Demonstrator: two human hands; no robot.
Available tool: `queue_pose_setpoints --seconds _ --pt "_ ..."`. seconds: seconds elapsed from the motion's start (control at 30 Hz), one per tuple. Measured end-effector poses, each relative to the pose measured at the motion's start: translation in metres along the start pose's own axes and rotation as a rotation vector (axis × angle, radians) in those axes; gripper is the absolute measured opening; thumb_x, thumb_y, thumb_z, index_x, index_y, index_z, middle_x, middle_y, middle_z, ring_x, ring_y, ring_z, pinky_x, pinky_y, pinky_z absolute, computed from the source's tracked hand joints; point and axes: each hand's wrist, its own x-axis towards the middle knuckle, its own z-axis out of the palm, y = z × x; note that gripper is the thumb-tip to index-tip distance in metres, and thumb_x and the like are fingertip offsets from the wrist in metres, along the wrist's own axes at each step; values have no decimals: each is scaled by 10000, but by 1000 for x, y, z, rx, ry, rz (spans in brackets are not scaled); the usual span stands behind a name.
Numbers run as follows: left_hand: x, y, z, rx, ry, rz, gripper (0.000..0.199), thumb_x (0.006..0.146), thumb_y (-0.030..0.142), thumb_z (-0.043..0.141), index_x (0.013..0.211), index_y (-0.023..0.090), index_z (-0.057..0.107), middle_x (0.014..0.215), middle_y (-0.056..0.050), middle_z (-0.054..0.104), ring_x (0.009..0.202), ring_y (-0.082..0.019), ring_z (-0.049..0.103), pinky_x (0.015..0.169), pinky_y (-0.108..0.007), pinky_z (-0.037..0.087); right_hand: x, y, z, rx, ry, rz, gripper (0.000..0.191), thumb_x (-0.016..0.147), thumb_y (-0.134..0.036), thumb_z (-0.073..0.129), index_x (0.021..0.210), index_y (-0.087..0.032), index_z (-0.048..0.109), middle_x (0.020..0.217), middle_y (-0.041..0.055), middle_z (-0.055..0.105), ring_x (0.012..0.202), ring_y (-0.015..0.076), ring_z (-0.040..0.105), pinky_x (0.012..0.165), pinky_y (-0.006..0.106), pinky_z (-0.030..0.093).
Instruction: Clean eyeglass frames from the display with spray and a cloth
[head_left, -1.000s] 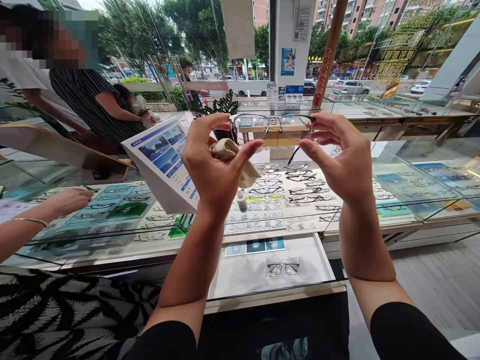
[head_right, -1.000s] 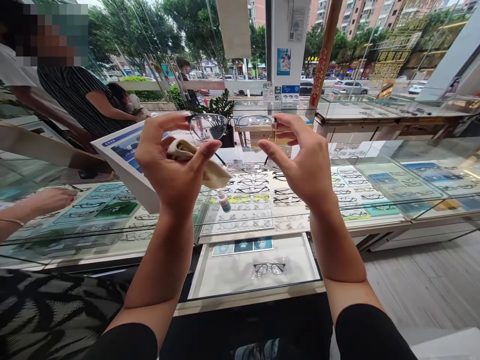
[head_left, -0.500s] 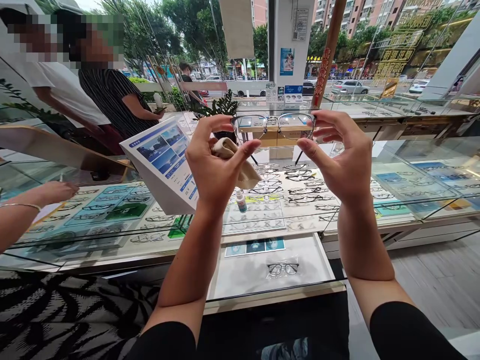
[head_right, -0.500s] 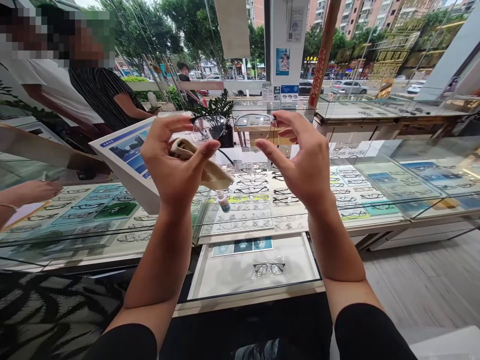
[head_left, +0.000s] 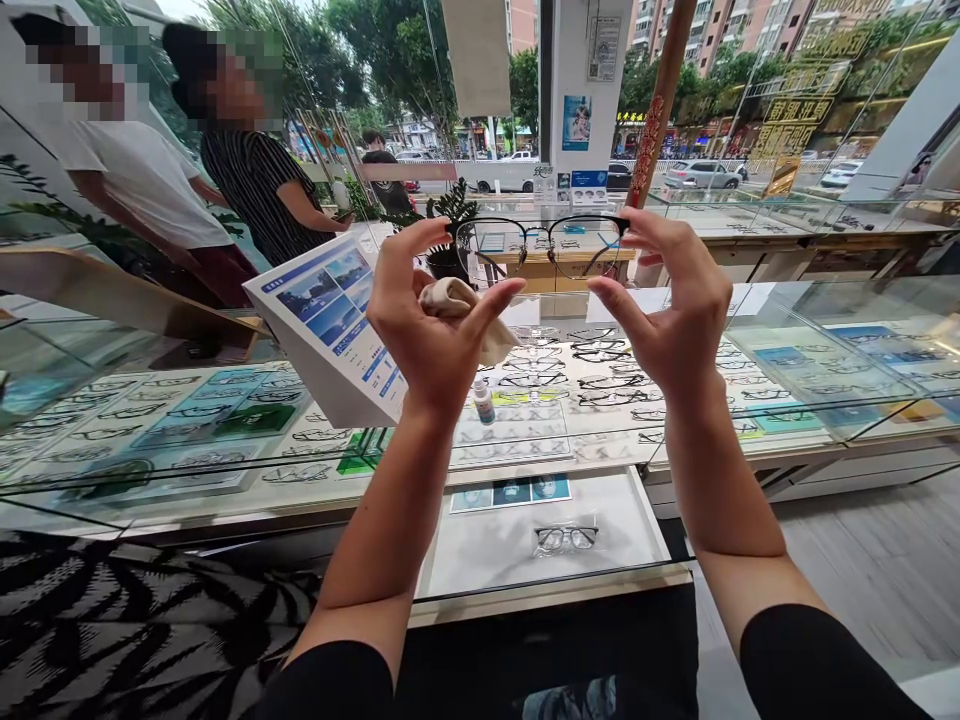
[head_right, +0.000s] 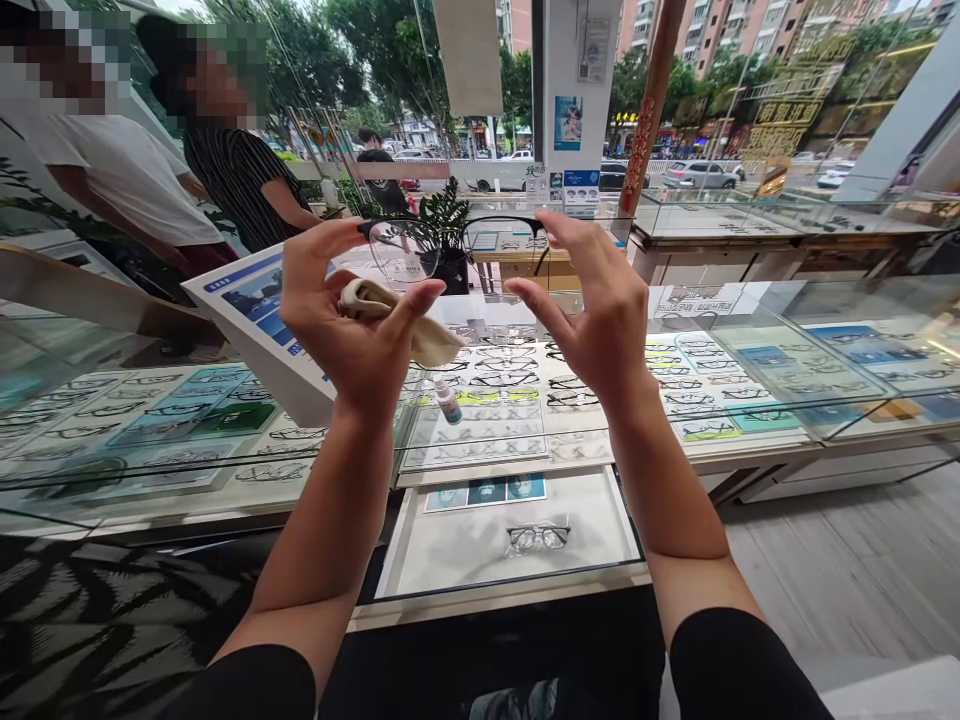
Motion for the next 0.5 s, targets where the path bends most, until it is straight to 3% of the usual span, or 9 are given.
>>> queue_pose_setpoints --seconds 0.2,0.37,0.5 --pt "-2 -3 1 -113 -53 -80 675 800 697 894 1364 410 657 1443 -84 706 1335 -371 685 776 -497 610 -1 0 2 9 10 -9 579 977 -685 687 1497 -445 606 1519 65 708 1444 420 653 1109 698 628" --pt "-2 -2 1 15 25 -2 641 817 707 875 1352 413 678 1371 -77 751 1243 -356 730 768 -498 610 -1 -5 2 41 15 27 578 961 -696 699 1480 -456 616 1519 64 709 1463 422 638 1095 700 638" --pt "-4 -3 -1 -32 15 2 653 839 703 858 1395 424 661 1463 -63 719 1257 -357 722 734 -498 604 -2 -7 2 133 31 19 537 965 -671 715 1450 -454 640 1508 56 713 1431 407 664 1089 679 641"
